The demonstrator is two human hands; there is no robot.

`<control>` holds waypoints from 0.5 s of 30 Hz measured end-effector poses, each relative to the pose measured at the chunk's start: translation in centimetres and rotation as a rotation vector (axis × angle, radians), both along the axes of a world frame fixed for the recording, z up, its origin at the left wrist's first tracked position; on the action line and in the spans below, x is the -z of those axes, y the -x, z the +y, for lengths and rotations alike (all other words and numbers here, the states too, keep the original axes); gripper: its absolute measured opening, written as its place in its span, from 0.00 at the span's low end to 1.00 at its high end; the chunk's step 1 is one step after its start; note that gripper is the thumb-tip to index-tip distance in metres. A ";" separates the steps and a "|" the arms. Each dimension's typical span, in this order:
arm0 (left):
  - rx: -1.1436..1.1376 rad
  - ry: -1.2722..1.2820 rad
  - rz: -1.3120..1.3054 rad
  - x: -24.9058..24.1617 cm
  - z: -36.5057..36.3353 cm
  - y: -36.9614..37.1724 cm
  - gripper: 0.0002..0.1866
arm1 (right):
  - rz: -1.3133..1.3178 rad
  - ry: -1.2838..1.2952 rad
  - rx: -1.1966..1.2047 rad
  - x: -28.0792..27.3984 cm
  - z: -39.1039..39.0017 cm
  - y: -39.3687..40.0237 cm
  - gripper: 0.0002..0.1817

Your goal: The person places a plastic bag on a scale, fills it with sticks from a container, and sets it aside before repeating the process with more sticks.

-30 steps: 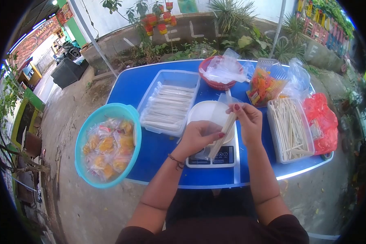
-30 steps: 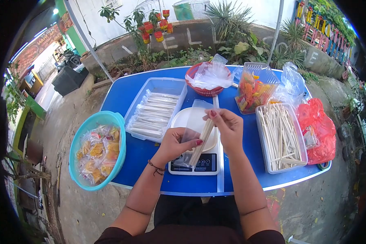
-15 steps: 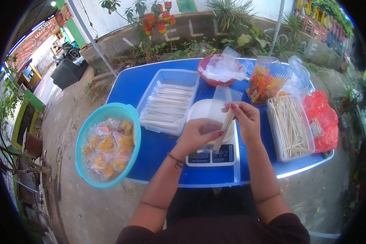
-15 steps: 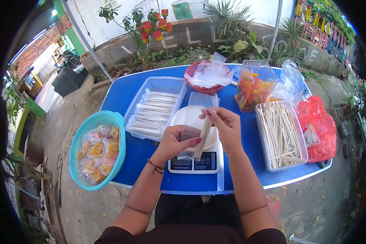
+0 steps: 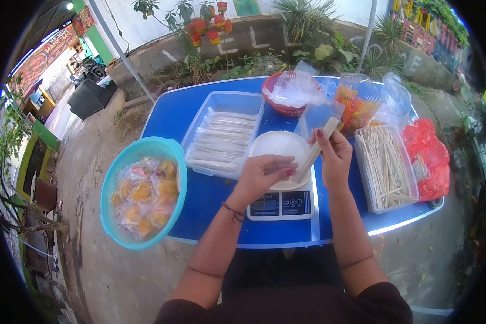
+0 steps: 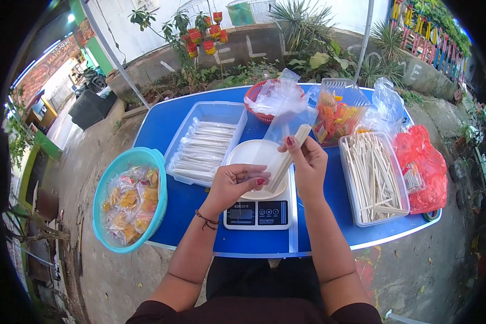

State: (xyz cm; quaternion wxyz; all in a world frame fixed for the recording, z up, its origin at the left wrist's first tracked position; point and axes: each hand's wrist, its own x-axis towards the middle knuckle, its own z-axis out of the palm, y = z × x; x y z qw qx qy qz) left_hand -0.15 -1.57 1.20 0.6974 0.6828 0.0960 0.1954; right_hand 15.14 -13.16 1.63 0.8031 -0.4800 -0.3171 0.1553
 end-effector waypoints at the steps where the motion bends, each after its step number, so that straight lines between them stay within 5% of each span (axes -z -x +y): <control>1: 0.003 -0.002 0.007 -0.2 -0.1 0.0 0.17 | 0.011 -0.022 0.006 0.0 0.0 0.0 0.10; 8: -0.012 0.103 -0.007 -0.5 0.1 0.3 0.16 | 0.136 -0.139 0.063 -0.3 -0.1 -0.3 0.11; 15: -0.047 -0.037 0.019 0.2 -0.3 0.2 0.13 | -0.051 0.137 -0.251 0.0 0.0 1.1 0.11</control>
